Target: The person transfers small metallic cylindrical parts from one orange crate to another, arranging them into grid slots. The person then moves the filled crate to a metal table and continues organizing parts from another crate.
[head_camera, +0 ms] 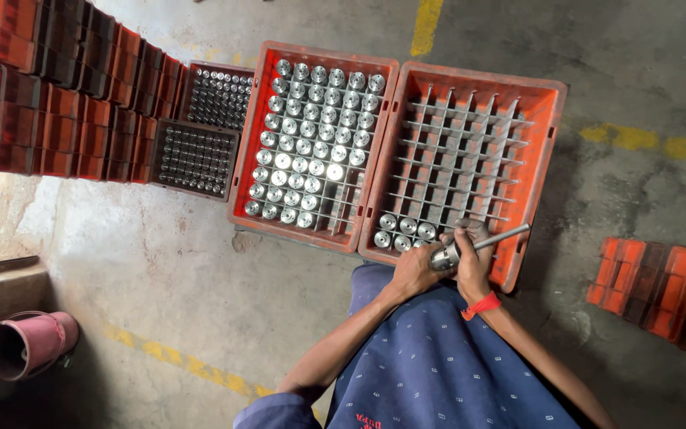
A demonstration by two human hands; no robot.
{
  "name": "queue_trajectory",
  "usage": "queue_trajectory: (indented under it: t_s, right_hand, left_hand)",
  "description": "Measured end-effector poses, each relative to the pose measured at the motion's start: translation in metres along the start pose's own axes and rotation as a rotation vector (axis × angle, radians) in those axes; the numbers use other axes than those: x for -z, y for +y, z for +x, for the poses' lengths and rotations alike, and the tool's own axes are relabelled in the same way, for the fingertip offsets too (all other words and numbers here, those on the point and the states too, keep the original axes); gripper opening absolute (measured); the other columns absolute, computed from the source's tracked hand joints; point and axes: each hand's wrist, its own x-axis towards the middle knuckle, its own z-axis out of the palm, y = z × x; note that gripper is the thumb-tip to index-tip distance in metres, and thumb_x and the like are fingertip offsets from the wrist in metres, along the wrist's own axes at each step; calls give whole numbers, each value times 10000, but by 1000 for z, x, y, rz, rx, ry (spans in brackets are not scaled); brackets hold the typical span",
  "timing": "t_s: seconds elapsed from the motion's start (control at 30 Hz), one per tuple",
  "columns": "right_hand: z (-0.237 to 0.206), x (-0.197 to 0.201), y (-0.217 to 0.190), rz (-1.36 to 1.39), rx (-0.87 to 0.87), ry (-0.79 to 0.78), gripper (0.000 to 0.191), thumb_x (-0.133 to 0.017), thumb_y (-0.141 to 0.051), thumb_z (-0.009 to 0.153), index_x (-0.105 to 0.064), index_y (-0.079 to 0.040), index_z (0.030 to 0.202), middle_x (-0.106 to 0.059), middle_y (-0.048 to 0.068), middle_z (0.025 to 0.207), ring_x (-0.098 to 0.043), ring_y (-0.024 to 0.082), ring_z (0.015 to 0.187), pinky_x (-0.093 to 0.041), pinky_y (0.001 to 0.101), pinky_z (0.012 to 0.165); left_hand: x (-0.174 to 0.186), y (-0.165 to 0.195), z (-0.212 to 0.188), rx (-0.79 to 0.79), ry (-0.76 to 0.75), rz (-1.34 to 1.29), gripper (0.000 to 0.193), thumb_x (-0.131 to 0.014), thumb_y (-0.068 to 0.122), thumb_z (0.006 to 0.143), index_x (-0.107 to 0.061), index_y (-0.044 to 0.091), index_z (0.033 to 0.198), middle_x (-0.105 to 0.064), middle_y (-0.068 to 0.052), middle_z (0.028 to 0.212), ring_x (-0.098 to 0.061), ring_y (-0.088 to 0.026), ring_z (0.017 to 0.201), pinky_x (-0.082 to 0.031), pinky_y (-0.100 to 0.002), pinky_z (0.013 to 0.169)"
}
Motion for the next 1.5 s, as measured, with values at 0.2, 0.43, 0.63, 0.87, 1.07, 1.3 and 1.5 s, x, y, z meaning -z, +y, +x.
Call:
queue_trajectory:
  t_s: [0.2, 0.43, 0.63, 0.87, 1.07, 1.3, 1.5]
  right_hand:
    - [9, 23, -13, 35, -248, -49, 151, -587, -61, 988, -598, -34, 1137, -643, 95, 808, -712, 216, 837, -588, 347, 804]
    - [22, 54, -10, 220, -273, 25, 166, -590, -33, 1003, -602, -42, 1168, -648, 77, 868, -689, 199, 864, -588, 343, 813]
    - [44, 101, -17, 298, -126, 187, 160, -570, -41, 1038, -612, -46, 1192, -654, 88, 895, -682, 228, 891, -591, 378, 835]
    - [27, 99, 4, 301, -181, 245, 171, -555, -41, 1035, -589, -63, 1202, -670, 86, 928, -685, 229, 916, -585, 384, 840]
    - [5, 87, 17, 285, -194, 161, 173, -576, -41, 1053, -576, -45, 1226, -642, 85, 923, -675, 233, 920, -569, 374, 822]
    - [6, 63, 31, 194, -227, 157, 147, -570, -45, 1032, -584, -49, 1178, -653, 86, 922, -675, 227, 917, -570, 361, 822]
    - [-10, 62, 24, 154, -258, 190, 146, -566, -36, 1016, -612, -56, 1152, -677, 92, 949, -682, 213, 919, -563, 344, 828]
  left_hand:
    - [-3, 3, 2, -55, -159, -164, 647, -821, 444, 769, -655, 48, 1252, -756, -232, 1004, -745, -367, 952, -564, -457, 838]
    - [11, 14, 4, -124, -244, -69, 684, -770, 536, 842, -637, 25, 1277, -759, -246, 1017, -740, -376, 967, -563, -468, 856]
    - [25, -7, -2, -477, -14, 383, 518, -615, 226, 916, -574, 61, 1405, -686, -198, 1131, -691, -385, 947, -569, -445, 747]
    - [43, -39, -3, -532, 27, 47, 356, -701, 102, 824, -656, 77, 1176, -704, -150, 1038, -660, -367, 1009, -531, -448, 853]
    - [147, -98, 27, -78, 645, 256, 265, -672, 106, 944, -668, 25, 1196, -630, -222, 1170, -599, -418, 1074, -478, -512, 908]
    - [187, -136, 70, -146, 648, 526, 466, -795, 364, 881, -699, 42, 1204, -474, -250, 1418, -399, -420, 1391, -308, -563, 1143]
    - [211, -113, 32, -380, 786, 211, 384, -836, 349, 810, -707, 59, 1027, -590, -193, 1304, -540, -345, 1286, -456, -500, 1090]
